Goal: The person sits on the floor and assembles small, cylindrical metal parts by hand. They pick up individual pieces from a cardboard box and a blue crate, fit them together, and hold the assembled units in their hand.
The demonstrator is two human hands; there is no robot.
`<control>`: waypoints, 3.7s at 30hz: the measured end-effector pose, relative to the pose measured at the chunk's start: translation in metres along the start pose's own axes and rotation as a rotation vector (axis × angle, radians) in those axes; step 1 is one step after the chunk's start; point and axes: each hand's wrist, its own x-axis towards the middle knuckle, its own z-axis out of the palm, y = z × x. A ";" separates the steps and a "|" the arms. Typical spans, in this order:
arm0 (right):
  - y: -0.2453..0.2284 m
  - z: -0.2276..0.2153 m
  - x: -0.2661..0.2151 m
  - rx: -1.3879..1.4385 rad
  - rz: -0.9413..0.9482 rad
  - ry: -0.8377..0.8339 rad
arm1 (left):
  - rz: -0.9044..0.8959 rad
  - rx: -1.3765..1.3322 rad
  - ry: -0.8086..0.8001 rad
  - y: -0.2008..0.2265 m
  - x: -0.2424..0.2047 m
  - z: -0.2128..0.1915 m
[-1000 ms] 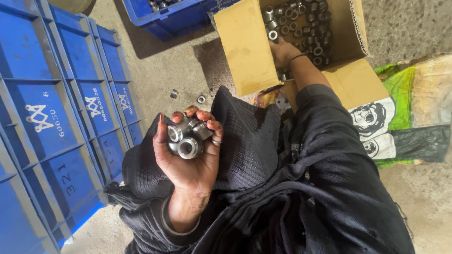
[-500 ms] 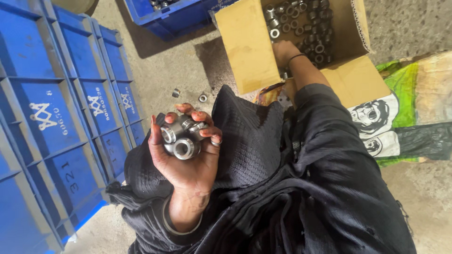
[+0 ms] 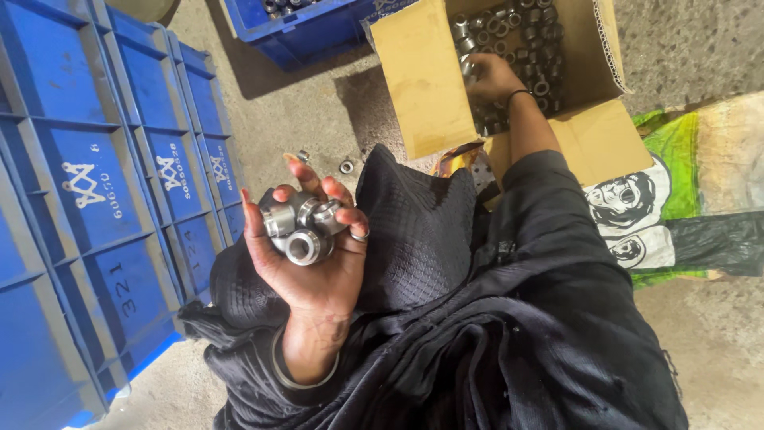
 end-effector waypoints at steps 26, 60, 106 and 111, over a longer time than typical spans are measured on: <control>-0.491 0.137 -0.224 -0.769 -0.848 0.342 | 0.046 0.001 -0.165 -0.006 0.013 -0.006; -0.014 0.034 0.063 -0.576 -0.015 0.594 | -0.150 -0.157 0.062 0.012 0.006 0.005; -0.428 0.155 -0.234 0.382 -0.554 0.349 | 0.039 -0.229 -0.224 0.024 0.022 -0.008; -0.417 0.153 -0.225 0.349 -0.633 0.328 | 0.040 -0.250 -0.259 0.026 0.019 -0.007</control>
